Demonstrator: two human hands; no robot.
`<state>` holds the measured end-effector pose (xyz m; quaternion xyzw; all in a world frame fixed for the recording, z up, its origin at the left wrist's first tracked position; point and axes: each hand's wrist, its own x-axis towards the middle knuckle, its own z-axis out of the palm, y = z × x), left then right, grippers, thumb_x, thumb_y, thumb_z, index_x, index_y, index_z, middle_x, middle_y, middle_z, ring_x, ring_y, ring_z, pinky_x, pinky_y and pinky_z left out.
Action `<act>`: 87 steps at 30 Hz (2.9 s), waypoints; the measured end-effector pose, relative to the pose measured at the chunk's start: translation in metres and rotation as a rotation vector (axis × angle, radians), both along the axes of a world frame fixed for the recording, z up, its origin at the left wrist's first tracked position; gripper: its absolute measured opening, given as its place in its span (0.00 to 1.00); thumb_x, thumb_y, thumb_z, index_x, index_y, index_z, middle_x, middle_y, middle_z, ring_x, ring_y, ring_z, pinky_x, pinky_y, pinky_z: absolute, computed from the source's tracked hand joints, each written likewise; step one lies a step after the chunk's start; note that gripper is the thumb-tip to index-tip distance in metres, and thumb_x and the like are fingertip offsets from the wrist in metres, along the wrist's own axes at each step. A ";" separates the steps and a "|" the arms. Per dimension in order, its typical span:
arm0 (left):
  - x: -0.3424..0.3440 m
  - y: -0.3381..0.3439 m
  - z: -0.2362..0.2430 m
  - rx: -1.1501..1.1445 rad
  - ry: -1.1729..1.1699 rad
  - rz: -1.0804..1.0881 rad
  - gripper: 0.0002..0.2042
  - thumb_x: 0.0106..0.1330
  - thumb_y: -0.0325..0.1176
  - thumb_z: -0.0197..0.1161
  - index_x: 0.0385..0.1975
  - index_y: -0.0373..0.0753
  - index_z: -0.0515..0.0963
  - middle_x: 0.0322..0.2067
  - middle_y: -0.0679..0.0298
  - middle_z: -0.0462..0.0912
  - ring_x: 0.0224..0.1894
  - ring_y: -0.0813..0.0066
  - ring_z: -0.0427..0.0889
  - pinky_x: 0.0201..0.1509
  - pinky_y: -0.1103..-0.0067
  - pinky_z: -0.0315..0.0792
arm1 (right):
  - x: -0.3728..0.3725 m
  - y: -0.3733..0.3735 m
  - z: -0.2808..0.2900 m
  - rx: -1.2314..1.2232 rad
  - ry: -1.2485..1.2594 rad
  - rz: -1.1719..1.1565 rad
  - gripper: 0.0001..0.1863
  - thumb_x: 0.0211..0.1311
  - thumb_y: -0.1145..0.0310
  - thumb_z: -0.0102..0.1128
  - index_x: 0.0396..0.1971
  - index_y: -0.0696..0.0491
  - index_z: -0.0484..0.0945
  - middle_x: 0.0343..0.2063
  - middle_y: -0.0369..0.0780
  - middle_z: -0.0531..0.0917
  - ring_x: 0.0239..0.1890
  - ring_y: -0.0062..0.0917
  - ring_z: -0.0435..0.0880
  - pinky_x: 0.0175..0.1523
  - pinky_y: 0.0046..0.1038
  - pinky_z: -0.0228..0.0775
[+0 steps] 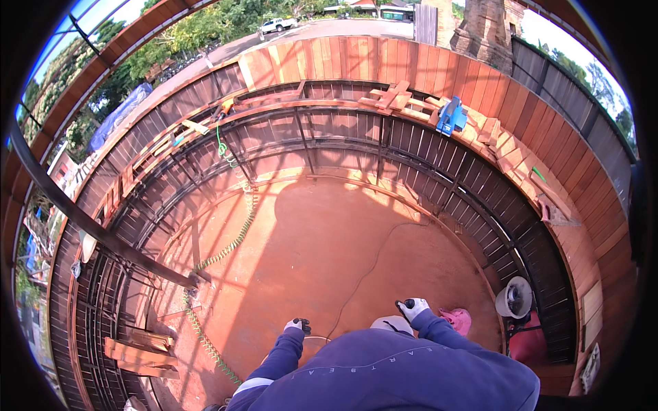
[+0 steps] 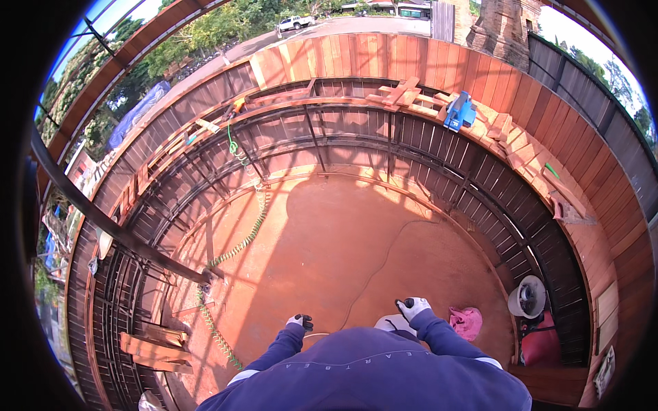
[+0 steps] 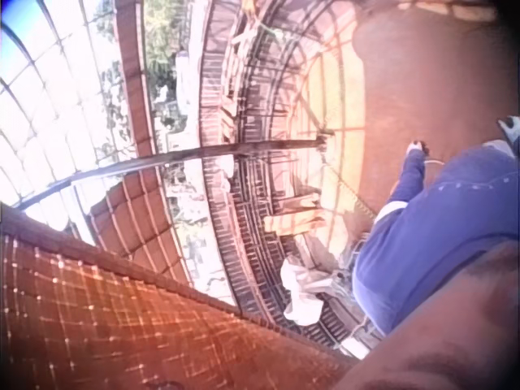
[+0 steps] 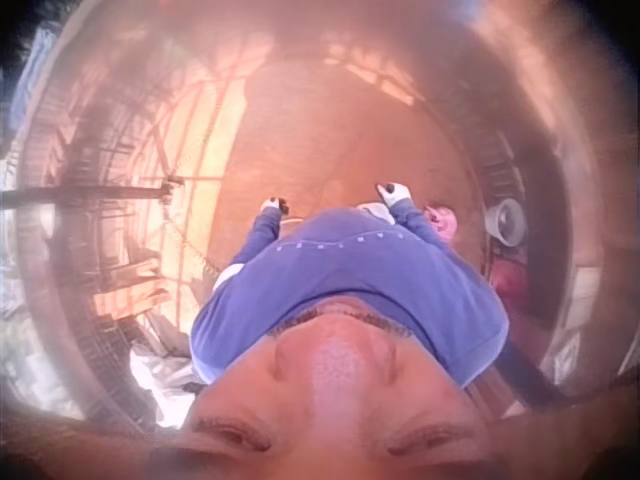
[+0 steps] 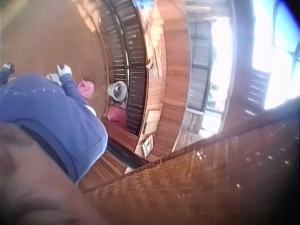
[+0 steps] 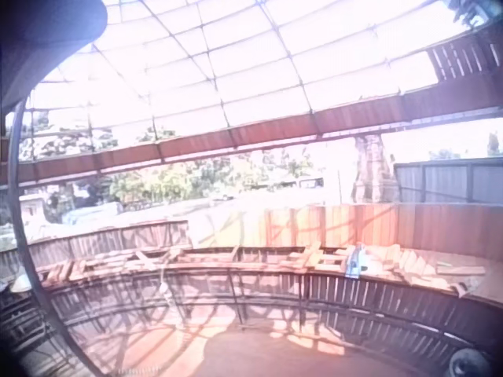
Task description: The person installs wooden planks onto a curved wooden structure, using a blue electric planer to smooth the edges of the planks before fitting them into place. They repeatedly pick up planks, plane them, and place them onto the structure.
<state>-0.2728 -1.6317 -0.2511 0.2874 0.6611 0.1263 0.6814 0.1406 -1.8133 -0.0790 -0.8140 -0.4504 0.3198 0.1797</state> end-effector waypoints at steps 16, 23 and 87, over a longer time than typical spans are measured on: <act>-0.007 0.040 -0.036 0.012 0.564 -0.432 0.22 0.71 0.50 0.53 0.39 0.33 0.77 0.33 0.48 0.83 0.26 0.53 0.83 0.31 0.60 0.80 | 0.062 0.302 0.004 -0.072 -0.016 0.600 0.26 0.64 0.44 0.50 0.25 0.52 0.84 0.26 0.48 0.84 0.34 0.45 0.83 0.42 0.44 0.72; 0.058 0.191 -0.032 -0.007 -0.107 0.427 0.23 0.70 0.52 0.53 0.40 0.32 0.76 0.31 0.47 0.82 0.23 0.53 0.82 0.30 0.61 0.78 | 0.050 0.441 0.017 0.027 0.097 0.684 0.26 0.65 0.44 0.51 0.23 0.52 0.81 0.23 0.48 0.82 0.31 0.45 0.82 0.38 0.42 0.72; 0.041 0.950 -0.003 0.253 0.189 -0.214 0.09 0.69 0.36 0.53 0.37 0.37 0.76 0.27 0.61 0.79 0.28 0.68 0.80 0.30 0.71 0.74 | 0.016 1.196 0.087 0.585 0.279 0.574 0.14 0.57 0.66 0.65 0.18 0.58 0.75 0.18 0.50 0.75 0.23 0.47 0.75 0.29 0.38 0.66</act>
